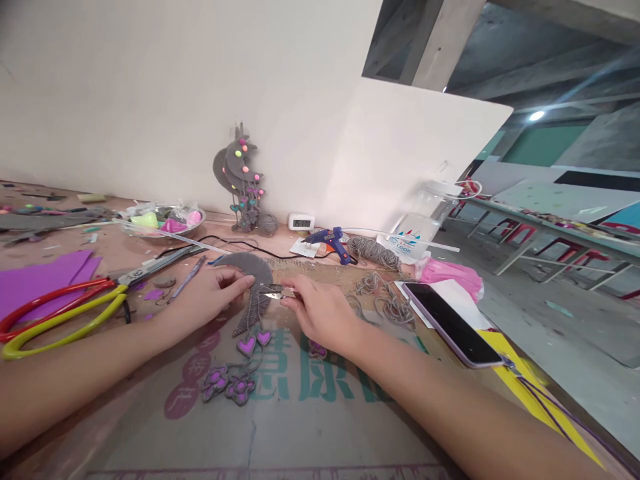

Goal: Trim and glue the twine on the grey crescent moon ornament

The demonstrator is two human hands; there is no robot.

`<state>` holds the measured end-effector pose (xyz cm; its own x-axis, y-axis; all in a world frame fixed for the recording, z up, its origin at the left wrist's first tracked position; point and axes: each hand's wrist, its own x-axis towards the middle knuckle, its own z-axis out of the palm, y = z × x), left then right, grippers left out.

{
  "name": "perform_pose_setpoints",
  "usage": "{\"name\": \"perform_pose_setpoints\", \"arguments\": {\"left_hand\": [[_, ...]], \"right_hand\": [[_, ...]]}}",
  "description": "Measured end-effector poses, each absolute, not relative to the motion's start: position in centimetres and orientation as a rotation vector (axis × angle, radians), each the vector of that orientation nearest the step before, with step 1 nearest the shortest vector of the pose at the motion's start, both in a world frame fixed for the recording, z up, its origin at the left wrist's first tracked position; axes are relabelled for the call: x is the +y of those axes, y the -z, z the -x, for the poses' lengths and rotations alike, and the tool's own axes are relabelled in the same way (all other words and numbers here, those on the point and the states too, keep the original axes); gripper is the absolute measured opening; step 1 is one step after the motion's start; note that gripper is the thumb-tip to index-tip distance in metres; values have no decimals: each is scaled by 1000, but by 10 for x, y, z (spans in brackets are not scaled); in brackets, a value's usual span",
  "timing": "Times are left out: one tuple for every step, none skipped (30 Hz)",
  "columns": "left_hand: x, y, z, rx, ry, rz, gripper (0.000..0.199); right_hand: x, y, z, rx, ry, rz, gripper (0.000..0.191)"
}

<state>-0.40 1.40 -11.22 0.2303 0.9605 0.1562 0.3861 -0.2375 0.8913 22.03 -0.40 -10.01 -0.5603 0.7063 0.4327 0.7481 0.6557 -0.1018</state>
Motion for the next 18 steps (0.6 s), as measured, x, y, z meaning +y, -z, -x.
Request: {"name": "perform_pose_setpoints", "arguments": {"left_hand": [[15, 113, 6, 1288, -961, -1841, 37], [16, 113, 7, 1324, -947, -1918, 38], [17, 112, 9, 1357, -931, -1987, 38], [17, 111, 10, 1386, -915, -2044, 39], [17, 109, 11, 1408, -905, -2086, 40], [15, 106, 11, 1416, -900, -2118, 41], [14, 104, 11, 1408, -910, -2142, 42], [11, 101, 11, 1386, -934, -2159, 41], [9, 98, 10, 1351, -961, -2172, 39], [6, 95, 9, 1310, -981, -2183, 36], [4, 93, 8, 1268, -992, -2195, 33], [1, 92, 7, 1229, -993, -2212, 31], [0, 91, 6, 1196, -986, -2232, 29], [-2, 90, 5, 1169, -978, -2254, 27], [-3, 90, 4, 1150, -974, -2273, 25], [-3, 91, 3, 1138, -976, -2287, 23], [-3, 91, 3, 1132, -977, -2299, 22], [-3, 91, 3, 1134, -974, -2306, 21]], "right_hand": [[-4, 100, -220, -2435, 131, 1147, 24], [-4, 100, -220, -2435, 134, 1156, 24], [-4, 100, -220, -2436, 138, 1166, 24], [-5, 100, -220, -2437, 144, 1175, 24], [-5, 100, -219, -2439, 153, 1180, 24], [-5, 99, -219, -2442, 166, 1180, 24], [-5, 99, -219, -2447, 181, 1171, 24], [-5, 99, -219, -2455, 199, 1152, 24], [-5, 99, -219, -2464, 217, 1132, 24], [-5, 99, -218, -2471, 234, 1112, 24], [-6, 99, -218, -2477, 248, 1094, 24], [-7, 99, -218, -2480, 262, 1078, 24], [-7, 99, -217, -2482, 277, 1067, 24], [-8, 99, -217, -2488, 291, 1060, 24], [-8, 99, -216, -2497, 305, 1051, 24], [-9, 100, -216, -2508, 318, 1042, 23], [-9, 100, -215, -2518, 329, 1035, 23], [-9, 100, -215, -2525, 335, 1029, 23]]}}
